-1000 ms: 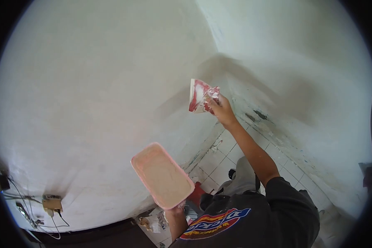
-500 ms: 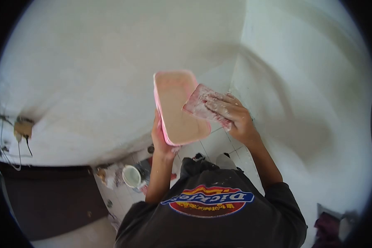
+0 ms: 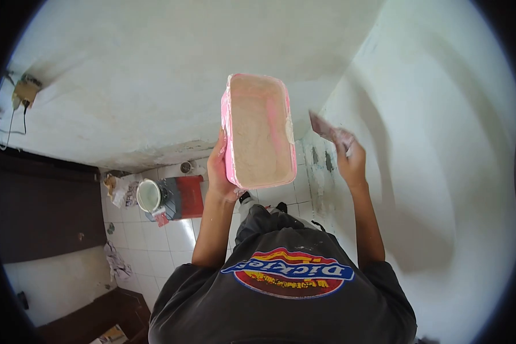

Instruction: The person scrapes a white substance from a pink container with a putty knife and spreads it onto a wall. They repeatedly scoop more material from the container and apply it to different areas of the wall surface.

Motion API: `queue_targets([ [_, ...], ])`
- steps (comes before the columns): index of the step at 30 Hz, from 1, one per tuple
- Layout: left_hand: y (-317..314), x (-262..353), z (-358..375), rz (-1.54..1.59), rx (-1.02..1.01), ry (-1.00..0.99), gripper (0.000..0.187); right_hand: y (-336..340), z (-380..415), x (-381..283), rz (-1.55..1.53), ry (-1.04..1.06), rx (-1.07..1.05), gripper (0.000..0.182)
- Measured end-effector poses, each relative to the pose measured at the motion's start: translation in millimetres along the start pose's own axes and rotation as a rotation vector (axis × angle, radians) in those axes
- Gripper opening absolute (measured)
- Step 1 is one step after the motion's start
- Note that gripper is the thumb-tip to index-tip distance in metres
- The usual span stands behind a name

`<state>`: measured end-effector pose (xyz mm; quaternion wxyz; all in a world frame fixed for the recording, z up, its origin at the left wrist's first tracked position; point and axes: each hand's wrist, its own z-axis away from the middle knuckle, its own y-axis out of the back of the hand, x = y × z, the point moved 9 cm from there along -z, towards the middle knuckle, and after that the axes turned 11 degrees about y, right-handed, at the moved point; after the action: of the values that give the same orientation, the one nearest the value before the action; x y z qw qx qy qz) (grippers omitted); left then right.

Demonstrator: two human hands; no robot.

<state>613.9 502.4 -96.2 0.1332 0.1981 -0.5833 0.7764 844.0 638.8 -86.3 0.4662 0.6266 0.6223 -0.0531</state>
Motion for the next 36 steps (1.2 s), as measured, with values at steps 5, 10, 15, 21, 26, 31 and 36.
queue_targets([
  [5, -4, -12, 10, -0.164, 0.157, 0.034, 0.055, 46, -53, -49, -0.126, -0.048, 0.155, 0.023],
  [10, -18, -10, 14, -0.438, 0.215, 0.151, 0.064, 26, -81, -66, 0.01, 0.001, -0.237, 0.026],
  [15, -13, -14, 6, -0.528, 0.248, 0.255, 0.067, 3, -76, -48, -0.017, -0.064, -0.442, 0.028],
  [21, 3, -8, -6, -0.606, 0.253, 0.355, 0.068, -56, -43, -38, -0.121, -0.101, -0.67, 0.026],
  [26, 30, -17, -16, -0.55, 0.36, 0.4, 0.053, -111, 2, -24, -0.587, -0.263, -0.786, 0.035],
  [31, 57, -22, -23, -0.452, 0.399, 0.426, 0.052, -138, 41, 7, -0.913, -0.586, -0.808, 0.042],
  [36, 106, -40, -29, -0.332, 0.37, 0.447, 0.056, -155, 85, 38, -1.227, -0.825, -0.632, 0.043],
])
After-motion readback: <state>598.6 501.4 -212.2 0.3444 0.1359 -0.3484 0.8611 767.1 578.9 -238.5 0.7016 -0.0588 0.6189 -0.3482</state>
